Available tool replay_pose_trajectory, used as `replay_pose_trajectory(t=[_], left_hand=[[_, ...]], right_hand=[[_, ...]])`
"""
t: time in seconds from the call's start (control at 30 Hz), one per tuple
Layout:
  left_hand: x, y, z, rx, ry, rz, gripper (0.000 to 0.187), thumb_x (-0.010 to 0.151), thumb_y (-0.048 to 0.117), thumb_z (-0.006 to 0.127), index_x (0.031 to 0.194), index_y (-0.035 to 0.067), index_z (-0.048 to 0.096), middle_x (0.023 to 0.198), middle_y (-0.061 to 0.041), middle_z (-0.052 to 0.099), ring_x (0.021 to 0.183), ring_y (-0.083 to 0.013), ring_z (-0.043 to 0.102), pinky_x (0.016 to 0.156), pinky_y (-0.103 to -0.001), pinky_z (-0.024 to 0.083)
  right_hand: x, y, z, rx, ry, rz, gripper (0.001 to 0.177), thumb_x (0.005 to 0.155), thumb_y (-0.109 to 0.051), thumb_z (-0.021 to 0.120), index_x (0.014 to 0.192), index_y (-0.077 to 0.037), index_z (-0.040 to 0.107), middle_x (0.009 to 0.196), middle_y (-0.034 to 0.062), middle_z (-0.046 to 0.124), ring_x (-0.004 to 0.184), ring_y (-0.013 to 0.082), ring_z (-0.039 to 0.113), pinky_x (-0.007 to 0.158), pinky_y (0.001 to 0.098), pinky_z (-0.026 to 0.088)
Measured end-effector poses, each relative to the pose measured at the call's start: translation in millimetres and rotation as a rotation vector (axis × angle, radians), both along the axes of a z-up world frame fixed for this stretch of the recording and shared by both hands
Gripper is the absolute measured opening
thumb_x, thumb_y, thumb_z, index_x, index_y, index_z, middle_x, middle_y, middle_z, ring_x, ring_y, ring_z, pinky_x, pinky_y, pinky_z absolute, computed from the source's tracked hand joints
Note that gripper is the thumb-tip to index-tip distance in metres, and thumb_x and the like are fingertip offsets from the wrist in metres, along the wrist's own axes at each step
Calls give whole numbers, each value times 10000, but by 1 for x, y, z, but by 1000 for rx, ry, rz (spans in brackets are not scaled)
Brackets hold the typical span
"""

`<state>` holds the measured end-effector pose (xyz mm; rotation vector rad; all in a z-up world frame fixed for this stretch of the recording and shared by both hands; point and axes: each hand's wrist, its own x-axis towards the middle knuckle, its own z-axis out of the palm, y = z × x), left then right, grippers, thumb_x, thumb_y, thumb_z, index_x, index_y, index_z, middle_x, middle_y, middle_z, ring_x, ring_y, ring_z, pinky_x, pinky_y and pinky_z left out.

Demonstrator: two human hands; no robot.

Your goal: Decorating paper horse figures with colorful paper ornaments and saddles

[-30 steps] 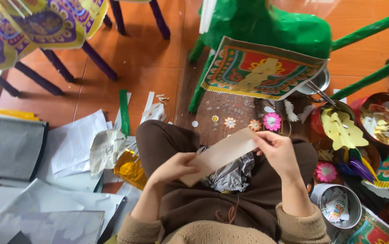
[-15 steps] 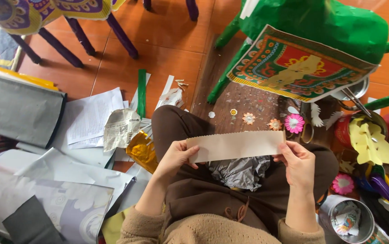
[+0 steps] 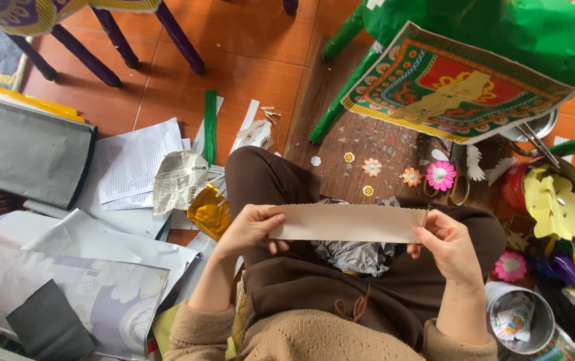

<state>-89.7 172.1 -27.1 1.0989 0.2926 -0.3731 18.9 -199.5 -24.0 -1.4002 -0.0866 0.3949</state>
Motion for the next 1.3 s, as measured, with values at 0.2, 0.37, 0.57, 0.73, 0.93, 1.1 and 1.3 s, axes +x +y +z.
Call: replay_pose_trajectory(t=[0.2, 0.37, 0.57, 0.73, 0.93, 1.1, 1.3], left_hand=[[-16, 17, 46, -17, -270, -246, 285, 909, 60, 614, 1164, -60, 652, 818, -307, 722, 596, -328, 725, 418, -351, 608], [-15, 20, 68, -74, -394, -469, 194, 903, 34, 630, 1048, -52, 725, 822, -308, 719, 609, -322, 725, 464, -362, 622], [-8, 19, 81, -66, -441, -785, 169, 909, 103, 664, 986, -32, 729, 932, -175, 732, 788, -221, 723, 677, -318, 603], [8, 39, 78, -29, -479, -1046, 279, 937, 225, 625, 1093, 0, 678, 1162, -172, 686, 1081, -259, 682, 917, -328, 554], [45, -44, 98, 280, -326, -662, 464, 937, 270, 629, 1209, -104, 596, 1101, -341, 655, 1034, -412, 638, 871, -568, 513], [29, -106, 43, -278, 16, -700, 251, 996, 189, 609, 1078, -41, 552, 868, -158, 675, 724, -214, 706, 674, -331, 607], [18, -106, 25, -364, 152, -675, 190, 962, 122, 649, 975, -63, 606, 675, -158, 663, 554, -202, 693, 511, -284, 599]], right_hand=[[-9, -3, 9, 168, 6, 126, 321, 750, 132, 593, 1045, 16, 647, 658, 254, 663, 328, 200, 613, 282, 322, 540], [-17, -13, -5, 438, -9, 196, 263, 728, 148, 488, 893, 107, 689, 592, 266, 632, 343, 165, 557, 302, 248, 477], [-17, -5, 30, 445, -61, 306, 278, 682, 134, 471, 802, 80, 717, 612, 231, 593, 356, 168, 532, 330, 230, 445], [-7, -10, 37, 305, -81, 329, 295, 659, 100, 467, 791, 16, 716, 674, 192, 622, 391, 156, 539, 352, 182, 442], [7, 30, 58, 298, -268, 519, 363, 576, 188, 424, 730, 88, 737, 645, 228, 676, 394, 197, 640, 296, 282, 520], [18, 32, 66, 199, -236, 618, 401, 641, 222, 380, 749, 59, 730, 703, 177, 680, 438, 170, 624, 346, 269, 525], [21, 39, 74, 156, -199, 732, 361, 727, 209, 396, 751, 31, 709, 721, 157, 674, 483, 163, 632, 369, 275, 535]])
